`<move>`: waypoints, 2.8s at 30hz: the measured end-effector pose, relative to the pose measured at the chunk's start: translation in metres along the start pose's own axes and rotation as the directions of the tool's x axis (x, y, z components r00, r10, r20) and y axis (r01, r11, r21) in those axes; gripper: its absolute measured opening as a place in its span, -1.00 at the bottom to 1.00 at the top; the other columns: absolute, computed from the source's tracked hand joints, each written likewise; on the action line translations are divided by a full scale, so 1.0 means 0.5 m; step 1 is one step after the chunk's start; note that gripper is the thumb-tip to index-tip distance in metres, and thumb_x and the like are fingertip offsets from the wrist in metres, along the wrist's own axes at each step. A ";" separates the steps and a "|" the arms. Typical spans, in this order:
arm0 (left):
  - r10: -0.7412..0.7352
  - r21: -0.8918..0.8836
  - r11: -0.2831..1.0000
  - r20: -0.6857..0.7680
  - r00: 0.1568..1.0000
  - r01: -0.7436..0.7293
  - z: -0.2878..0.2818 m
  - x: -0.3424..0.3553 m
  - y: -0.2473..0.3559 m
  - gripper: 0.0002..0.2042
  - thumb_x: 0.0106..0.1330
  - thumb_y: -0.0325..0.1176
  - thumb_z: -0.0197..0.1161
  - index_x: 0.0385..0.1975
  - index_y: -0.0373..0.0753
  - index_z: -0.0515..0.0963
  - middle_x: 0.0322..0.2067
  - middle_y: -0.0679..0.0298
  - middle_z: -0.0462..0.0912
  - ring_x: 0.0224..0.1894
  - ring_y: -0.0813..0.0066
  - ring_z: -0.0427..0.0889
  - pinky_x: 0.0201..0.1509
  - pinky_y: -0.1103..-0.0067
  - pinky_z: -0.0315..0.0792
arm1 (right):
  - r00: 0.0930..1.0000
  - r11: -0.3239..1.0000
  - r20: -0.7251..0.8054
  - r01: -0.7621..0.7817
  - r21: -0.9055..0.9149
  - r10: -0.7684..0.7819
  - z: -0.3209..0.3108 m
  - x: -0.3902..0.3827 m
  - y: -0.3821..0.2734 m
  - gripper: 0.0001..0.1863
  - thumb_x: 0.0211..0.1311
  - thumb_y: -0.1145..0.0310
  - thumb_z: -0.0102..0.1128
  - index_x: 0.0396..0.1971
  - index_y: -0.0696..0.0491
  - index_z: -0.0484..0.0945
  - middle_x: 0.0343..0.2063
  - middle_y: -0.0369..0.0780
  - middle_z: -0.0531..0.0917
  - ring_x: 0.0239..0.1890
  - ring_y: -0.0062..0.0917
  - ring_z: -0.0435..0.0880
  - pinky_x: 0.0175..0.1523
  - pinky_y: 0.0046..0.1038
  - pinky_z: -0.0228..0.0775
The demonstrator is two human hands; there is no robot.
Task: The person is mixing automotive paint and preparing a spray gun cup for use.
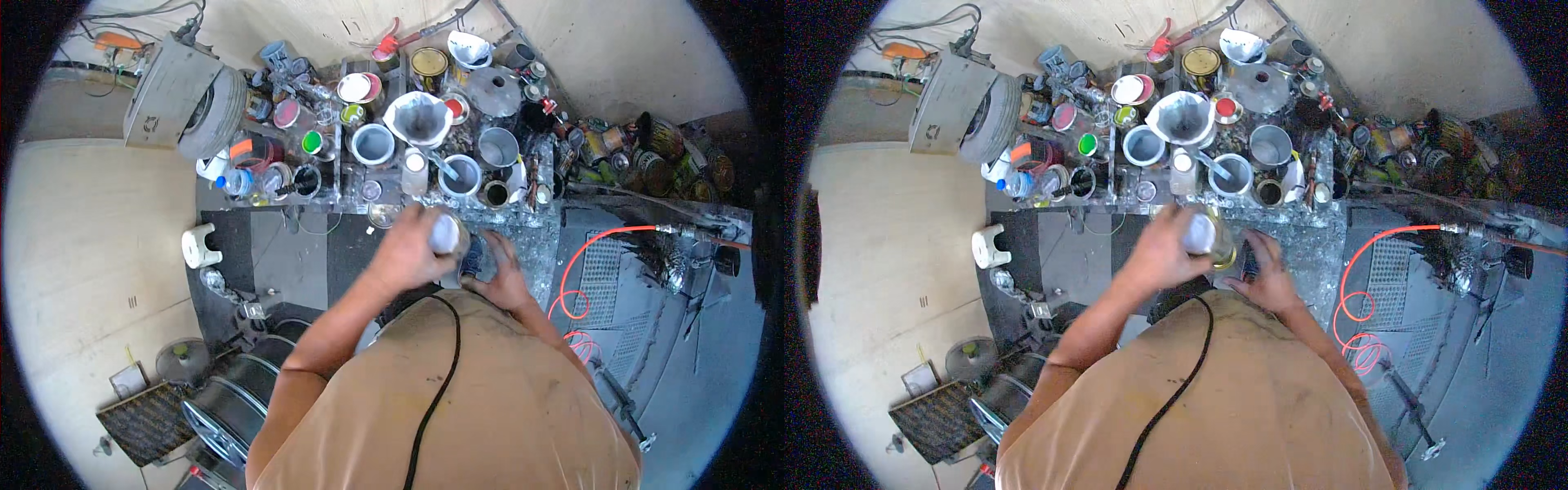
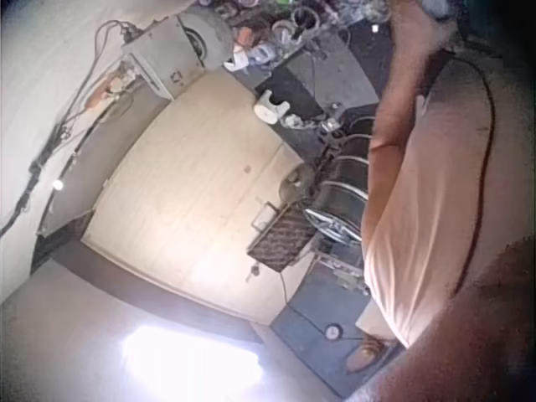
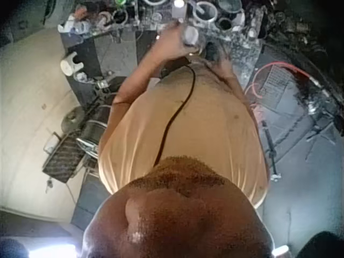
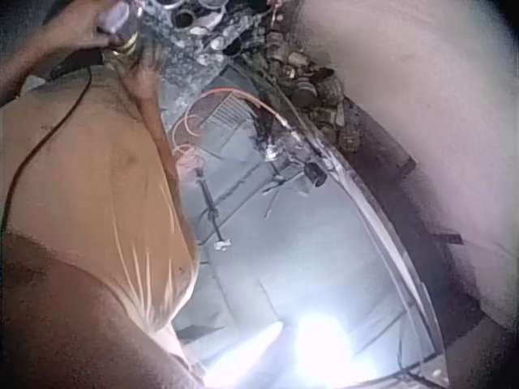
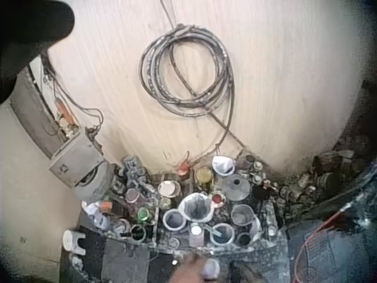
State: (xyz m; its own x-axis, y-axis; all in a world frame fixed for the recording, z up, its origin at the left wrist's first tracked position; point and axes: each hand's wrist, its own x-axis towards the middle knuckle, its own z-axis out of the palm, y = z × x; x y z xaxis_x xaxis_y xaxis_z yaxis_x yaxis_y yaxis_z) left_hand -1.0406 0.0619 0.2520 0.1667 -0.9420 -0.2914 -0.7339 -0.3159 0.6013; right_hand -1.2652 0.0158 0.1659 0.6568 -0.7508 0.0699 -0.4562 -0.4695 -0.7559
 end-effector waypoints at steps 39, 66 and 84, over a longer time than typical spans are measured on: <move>0.465 0.234 0.864 -0.034 0.885 -0.445 0.191 -0.075 0.104 -0.46 0.21 -0.14 0.31 0.17 -0.20 0.43 -0.11 0.17 0.47 -0.22 0.21 0.58 -0.13 0.43 0.52 | 0.771 0.973 0.636 -0.128 0.191 -0.023 -0.144 -0.006 0.076 -0.45 -0.22 0.24 0.54 -0.16 0.11 0.54 -0.20 -0.15 0.68 -0.26 -0.39 0.59 -0.08 -0.36 0.45; 0.555 -0.144 0.814 -0.094 0.826 -0.563 0.187 -0.054 0.045 -0.69 0.31 -0.36 0.11 0.02 -0.31 0.53 -0.07 0.05 0.59 -0.14 0.12 0.59 -0.01 0.41 0.48 | 0.735 0.955 0.675 -0.152 0.254 -0.063 -0.123 -0.010 0.090 -0.35 -0.23 0.29 0.57 -0.01 0.05 0.58 -0.11 -0.17 0.68 -0.14 -0.39 0.60 0.04 -0.36 0.44; -0.535 -0.737 0.671 -0.400 0.744 0.086 0.361 -0.212 -0.157 -0.48 0.58 -0.08 -0.29 -0.09 -0.39 0.56 -0.19 0.09 0.66 -0.27 0.39 0.60 -0.09 0.50 0.48 | 0.946 0.997 0.324 0.046 -0.059 -0.024 -0.147 0.094 0.180 -0.15 -0.31 0.39 0.59 0.14 0.11 0.43 -0.01 -0.10 0.62 -0.04 -0.28 0.63 0.11 -0.35 0.45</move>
State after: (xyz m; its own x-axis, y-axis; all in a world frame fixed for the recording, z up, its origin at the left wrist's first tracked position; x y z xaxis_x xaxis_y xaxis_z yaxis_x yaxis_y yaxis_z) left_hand -1.1192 0.2071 0.1013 0.7804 -0.5771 -0.2408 0.0071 -0.3769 0.9262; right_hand -1.3192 -0.0959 0.1489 0.8267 -0.5482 -0.1266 -0.4605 -0.5299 -0.7121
